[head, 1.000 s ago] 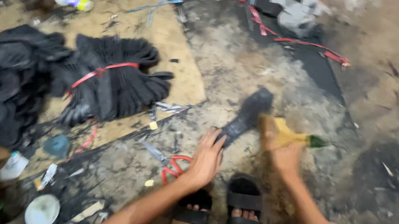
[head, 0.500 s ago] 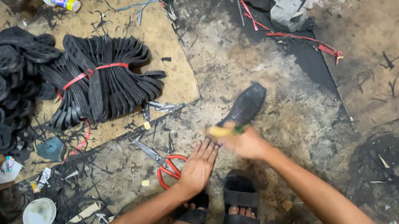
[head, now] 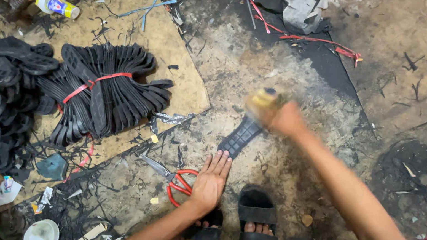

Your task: The person repeatedly picks up black shoe soles from a pile and brushes their surfaces with a large brush. The person handles the soles one at a time, brushing each side and then placing them back on the pile. The process continues throughout the clip.

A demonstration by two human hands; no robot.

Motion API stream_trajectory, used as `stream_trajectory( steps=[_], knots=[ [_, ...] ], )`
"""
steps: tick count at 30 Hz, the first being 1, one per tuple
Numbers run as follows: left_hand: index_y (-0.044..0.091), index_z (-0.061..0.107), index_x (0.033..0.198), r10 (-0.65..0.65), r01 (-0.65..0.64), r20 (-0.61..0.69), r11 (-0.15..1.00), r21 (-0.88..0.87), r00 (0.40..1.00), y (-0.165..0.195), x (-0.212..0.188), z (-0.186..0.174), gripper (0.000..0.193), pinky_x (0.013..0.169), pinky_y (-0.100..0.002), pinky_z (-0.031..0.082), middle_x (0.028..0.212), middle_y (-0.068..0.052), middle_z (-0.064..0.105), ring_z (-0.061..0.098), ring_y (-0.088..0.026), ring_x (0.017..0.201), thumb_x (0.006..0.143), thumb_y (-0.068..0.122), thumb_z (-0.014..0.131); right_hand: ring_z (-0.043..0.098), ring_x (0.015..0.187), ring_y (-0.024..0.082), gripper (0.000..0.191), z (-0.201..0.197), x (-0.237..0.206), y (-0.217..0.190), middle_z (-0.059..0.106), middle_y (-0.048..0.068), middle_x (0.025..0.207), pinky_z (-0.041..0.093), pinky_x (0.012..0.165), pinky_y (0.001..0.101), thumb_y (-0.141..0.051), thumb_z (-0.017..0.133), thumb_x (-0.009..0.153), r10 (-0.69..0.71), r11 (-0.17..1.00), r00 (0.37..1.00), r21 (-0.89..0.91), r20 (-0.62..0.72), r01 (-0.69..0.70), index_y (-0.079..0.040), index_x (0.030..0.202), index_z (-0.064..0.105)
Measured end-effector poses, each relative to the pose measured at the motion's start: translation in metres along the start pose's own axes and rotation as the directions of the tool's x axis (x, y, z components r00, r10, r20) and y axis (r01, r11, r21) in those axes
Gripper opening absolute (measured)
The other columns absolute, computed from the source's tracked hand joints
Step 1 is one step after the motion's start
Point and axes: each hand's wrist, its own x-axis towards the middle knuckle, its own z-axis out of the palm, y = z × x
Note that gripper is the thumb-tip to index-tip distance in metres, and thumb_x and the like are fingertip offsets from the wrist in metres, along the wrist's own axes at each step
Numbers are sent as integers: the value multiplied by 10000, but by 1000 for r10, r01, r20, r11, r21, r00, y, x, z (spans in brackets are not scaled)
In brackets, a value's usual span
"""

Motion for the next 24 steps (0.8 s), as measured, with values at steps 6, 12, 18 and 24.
stream_trajectory(
  steps=[6, 12, 18, 24],
  knots=[
    [-59, 474, 1458, 11, -11, -6, 999, -35, 1000, -2, 6, 1, 570, 1229, -520, 205, 1576, -231, 421, 367, -368, 1480, 911, 103, 464, 723, 934, 261, 398, -9, 1, -8, 751, 153, 1125, 600, 835, 409, -406, 630, 989, -153, 988, 975, -51, -159, 147, -106, 1234, 721],
    [-38, 563, 1394, 67, -62, -61, 994, 87, 996, -2, 9, -15, 571, 1186, -520, 296, 1494, -236, 534, 490, -358, 1399, 849, 129, 532, 737, 922, 295, 303, 7, -8, -10, 781, 123, 1088, 575, 869, 432, -403, 664, 966, -309, 921, 945, -281, -109, 269, -171, 1118, 788],
    [11, 618, 1236, -168, 190, 93, 915, -356, 981, -17, 106, -32, 363, 846, -521, 521, 1011, -231, 701, 668, -423, 949, 949, 230, 657, 711, 817, 248, 344, -30, 1, 12, 757, 138, 917, 531, 774, 403, -286, 784, 948, 323, 944, 666, 276, -672, -178, 49, 1003, 729],
    [-2, 597, 1152, -483, 413, -45, 791, -452, 875, 4, 205, -16, 570, 782, -515, 534, 1066, -220, 661, 666, -423, 950, 750, 328, 830, 631, 961, 217, 412, 12, -82, 16, 700, 152, 1103, 523, 901, 382, -252, 820, 993, 508, 849, 633, 464, -584, -254, 86, 1159, 653]
  ],
)
